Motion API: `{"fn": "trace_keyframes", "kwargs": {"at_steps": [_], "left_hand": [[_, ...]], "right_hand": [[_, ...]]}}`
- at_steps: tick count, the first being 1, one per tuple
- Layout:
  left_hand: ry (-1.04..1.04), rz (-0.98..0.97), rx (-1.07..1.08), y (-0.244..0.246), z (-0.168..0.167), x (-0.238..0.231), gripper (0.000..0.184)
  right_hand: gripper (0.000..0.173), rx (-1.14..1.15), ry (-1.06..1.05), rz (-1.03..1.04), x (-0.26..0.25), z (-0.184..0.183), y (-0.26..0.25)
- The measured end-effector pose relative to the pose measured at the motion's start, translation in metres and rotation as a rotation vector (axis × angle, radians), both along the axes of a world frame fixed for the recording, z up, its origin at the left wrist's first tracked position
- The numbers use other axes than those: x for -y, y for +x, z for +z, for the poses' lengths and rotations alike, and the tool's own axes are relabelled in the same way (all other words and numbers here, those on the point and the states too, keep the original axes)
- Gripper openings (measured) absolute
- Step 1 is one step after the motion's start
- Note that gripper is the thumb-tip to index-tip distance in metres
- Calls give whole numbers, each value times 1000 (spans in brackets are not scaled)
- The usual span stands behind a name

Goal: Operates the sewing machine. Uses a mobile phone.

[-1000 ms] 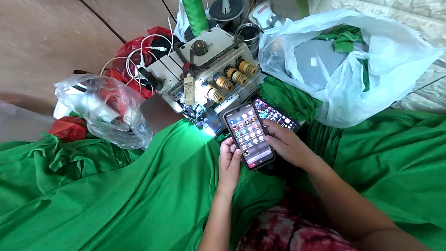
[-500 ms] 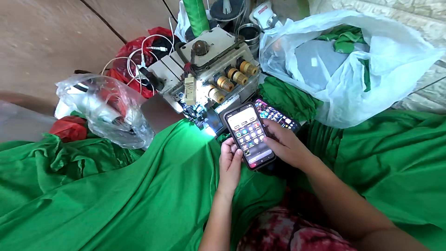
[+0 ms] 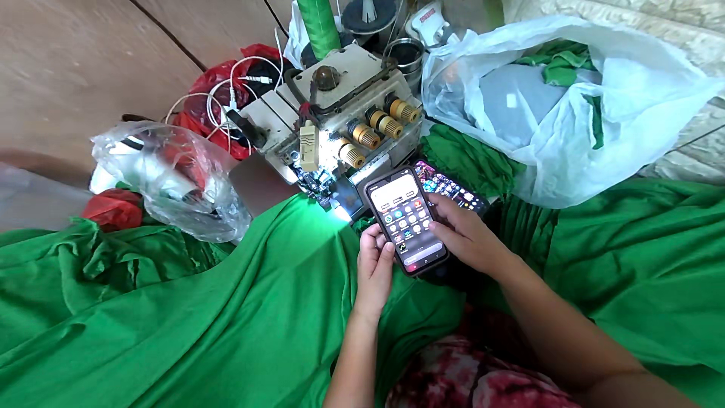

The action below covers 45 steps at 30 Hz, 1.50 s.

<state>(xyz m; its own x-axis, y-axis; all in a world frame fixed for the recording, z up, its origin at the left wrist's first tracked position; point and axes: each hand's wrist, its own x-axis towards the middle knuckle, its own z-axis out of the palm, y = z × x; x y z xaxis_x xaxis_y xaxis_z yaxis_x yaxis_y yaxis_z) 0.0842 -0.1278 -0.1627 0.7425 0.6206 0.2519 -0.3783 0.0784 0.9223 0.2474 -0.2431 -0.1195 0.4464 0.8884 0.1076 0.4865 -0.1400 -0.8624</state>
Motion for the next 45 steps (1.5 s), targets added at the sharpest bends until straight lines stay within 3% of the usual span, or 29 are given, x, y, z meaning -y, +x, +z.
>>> {"fn": "trace_keyframes", "kwargs": {"at_steps": [45], "left_hand": [[37, 20, -25, 0, 0, -1, 28]], "right_hand": [[45, -85, 126, 46, 3, -1, 3]]}}
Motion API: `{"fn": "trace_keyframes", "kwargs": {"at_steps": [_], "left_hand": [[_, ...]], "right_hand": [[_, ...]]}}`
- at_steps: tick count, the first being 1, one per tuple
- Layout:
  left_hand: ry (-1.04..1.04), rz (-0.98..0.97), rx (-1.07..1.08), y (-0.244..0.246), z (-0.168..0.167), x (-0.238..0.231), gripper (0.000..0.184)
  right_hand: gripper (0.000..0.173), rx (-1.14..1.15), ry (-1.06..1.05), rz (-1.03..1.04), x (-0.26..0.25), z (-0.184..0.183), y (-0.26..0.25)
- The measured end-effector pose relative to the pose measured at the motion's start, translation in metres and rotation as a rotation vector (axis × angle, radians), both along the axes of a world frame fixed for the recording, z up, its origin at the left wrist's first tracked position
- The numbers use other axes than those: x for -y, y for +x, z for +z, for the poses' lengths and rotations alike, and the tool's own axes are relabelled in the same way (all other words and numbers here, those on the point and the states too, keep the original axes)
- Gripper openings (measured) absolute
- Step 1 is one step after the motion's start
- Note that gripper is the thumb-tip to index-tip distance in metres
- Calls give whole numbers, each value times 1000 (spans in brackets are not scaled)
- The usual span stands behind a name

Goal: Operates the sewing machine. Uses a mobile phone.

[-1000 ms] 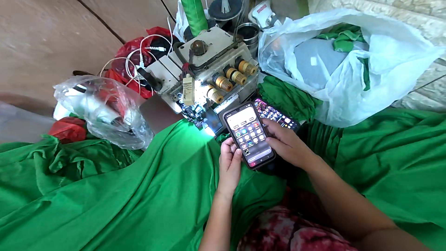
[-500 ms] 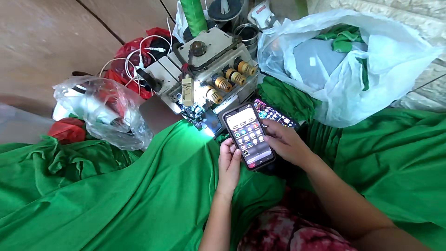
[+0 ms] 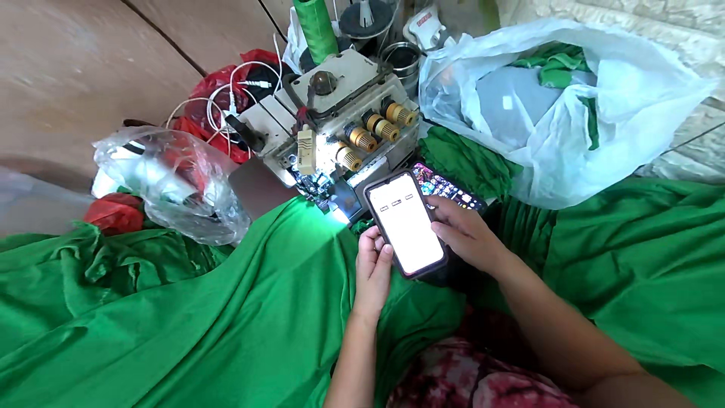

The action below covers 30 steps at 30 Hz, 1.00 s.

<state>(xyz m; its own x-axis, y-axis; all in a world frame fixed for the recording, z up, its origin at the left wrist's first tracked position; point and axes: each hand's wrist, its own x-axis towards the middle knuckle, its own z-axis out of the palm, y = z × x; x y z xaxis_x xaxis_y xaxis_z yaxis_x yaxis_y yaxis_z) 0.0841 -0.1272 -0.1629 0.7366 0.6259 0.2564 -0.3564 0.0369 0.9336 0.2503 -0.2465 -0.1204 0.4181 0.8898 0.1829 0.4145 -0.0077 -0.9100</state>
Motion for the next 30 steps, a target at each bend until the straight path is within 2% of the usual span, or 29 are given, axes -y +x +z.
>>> {"fn": "trace_keyframes", "kwargs": {"at_steps": [30], "left_hand": [[13, -10, 2, -1, 0, 0, 28]], "right_hand": [[48, -132, -6, 57, 2, -5, 2]]}}
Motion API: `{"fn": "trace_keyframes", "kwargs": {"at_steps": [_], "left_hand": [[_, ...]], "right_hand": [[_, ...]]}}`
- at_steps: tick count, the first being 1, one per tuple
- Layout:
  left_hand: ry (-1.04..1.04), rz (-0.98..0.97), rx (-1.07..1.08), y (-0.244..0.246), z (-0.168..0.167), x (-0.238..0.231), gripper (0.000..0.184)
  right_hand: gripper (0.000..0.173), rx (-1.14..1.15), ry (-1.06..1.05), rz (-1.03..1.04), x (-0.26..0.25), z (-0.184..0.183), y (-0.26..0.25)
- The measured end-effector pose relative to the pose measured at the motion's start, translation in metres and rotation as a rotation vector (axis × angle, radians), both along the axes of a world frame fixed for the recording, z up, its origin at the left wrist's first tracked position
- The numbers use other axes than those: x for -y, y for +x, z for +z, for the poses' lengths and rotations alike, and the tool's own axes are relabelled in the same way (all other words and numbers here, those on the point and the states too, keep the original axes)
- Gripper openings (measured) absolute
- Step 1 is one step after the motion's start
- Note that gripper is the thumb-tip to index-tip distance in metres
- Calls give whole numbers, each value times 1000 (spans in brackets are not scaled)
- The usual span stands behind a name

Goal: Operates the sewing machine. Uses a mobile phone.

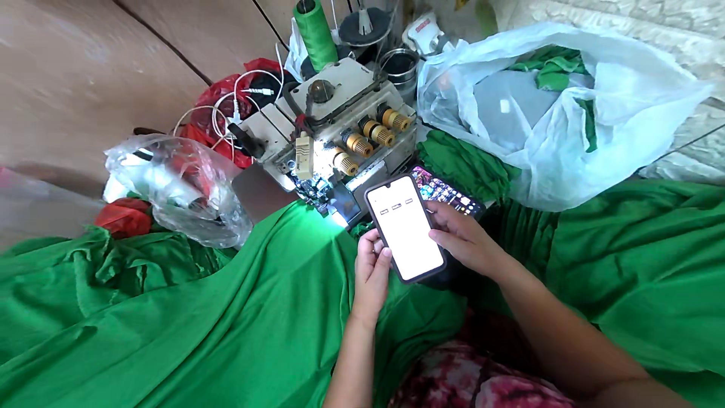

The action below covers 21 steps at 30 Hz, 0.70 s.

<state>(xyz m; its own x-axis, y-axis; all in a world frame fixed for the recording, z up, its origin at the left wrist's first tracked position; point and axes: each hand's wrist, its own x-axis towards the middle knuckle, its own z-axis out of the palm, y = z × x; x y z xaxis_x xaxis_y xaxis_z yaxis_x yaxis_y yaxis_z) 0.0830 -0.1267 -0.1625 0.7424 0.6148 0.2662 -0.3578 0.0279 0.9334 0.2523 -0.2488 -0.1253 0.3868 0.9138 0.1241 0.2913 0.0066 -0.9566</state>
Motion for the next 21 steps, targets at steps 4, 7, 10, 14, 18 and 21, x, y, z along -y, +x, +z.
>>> {"fn": "trace_keyframes", "kwargs": {"at_steps": [4, 7, 10, 14, 18, 21], "left_hand": [[3, -5, -18, 0, 0, -1, 29], [-1, -10, -28, 0, 1, -1, 33], [-14, -36, -39, 0, 2, -1, 44], [-17, -36, -44, 0, 2, -1, 43], [-22, -35, -31, 0, 1, -1, 41], [-29, -37, -32, 0, 1, -1, 41]], "right_hand": [[53, 9, -35, 16, 0, 0, 0], [56, 18, -45, 31, 1, 2, 1], [58, 18, -39, 48, 3, 1, 2], [61, 5, -50, 59, 3, 1, 3], [63, 15, -72, 64, 4, 3, 3], [65, 37, -84, 75, 4, 3, 4]]}}
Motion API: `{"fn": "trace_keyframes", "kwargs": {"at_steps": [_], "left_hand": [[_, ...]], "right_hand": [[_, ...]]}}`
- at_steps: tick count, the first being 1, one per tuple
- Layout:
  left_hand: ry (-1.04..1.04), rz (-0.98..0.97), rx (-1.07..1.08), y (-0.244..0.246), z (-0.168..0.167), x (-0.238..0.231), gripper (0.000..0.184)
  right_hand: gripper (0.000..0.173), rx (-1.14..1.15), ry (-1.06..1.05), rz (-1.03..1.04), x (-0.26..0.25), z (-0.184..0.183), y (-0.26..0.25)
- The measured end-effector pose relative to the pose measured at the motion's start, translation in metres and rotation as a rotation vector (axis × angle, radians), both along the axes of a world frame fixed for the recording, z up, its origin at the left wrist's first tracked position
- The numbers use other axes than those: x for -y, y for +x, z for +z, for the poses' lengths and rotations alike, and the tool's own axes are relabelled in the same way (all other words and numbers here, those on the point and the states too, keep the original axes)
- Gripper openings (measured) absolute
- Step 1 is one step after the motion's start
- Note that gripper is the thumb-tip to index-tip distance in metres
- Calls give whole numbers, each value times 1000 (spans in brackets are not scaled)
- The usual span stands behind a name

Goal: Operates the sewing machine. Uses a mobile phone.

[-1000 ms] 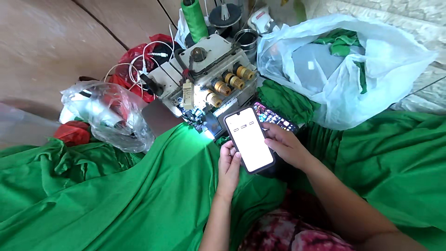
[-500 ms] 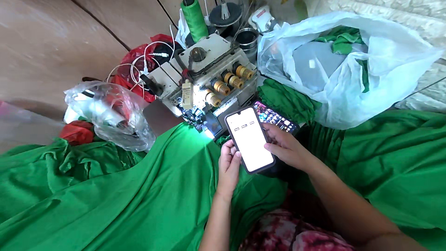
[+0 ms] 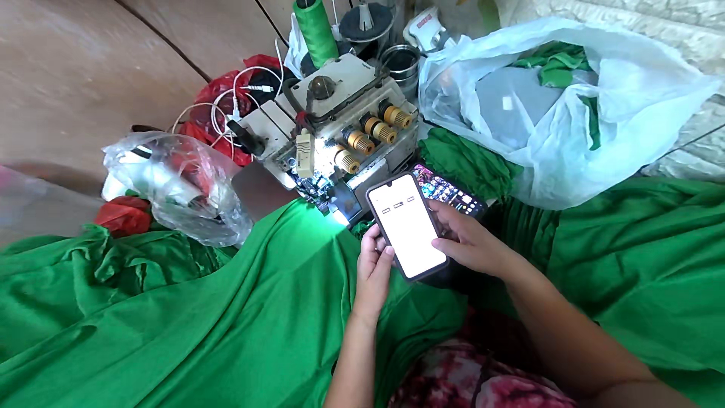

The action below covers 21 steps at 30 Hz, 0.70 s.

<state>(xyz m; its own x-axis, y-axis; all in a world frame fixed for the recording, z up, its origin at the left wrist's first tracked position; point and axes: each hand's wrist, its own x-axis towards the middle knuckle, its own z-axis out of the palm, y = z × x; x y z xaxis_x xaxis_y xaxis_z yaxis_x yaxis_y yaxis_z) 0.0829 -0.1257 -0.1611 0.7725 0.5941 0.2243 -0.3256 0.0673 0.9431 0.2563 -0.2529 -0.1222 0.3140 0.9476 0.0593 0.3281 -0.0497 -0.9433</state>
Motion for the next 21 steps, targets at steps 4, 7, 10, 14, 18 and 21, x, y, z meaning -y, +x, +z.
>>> {"fn": "trace_keyframes", "kwargs": {"at_steps": [4, 7, 10, 14, 18, 21], "left_hand": [[-18, -9, -3, 0, 0, 0, 40], [-6, -11, 10, 0, 0, 0, 39], [-11, -10, 18, 0, 0, 0, 38], [-22, -4, 16, 0, 1, 1, 38], [-15, 1, -8, 0, 2, 1, 41], [-7, -20, -16, 0, 3, 1, 41]], "right_hand": [[69, 7, -39, 14, 1, 1, 0], [71, 9, -43, 32, 2, 2, 0], [76, 5, -51, 48, 3, 4, 0], [80, 13, -87, 76, 5, 3, 1], [55, -152, -50, 74, 7, 2, 0], [48, -344, -74, -26, 5, 2, -1]]}}
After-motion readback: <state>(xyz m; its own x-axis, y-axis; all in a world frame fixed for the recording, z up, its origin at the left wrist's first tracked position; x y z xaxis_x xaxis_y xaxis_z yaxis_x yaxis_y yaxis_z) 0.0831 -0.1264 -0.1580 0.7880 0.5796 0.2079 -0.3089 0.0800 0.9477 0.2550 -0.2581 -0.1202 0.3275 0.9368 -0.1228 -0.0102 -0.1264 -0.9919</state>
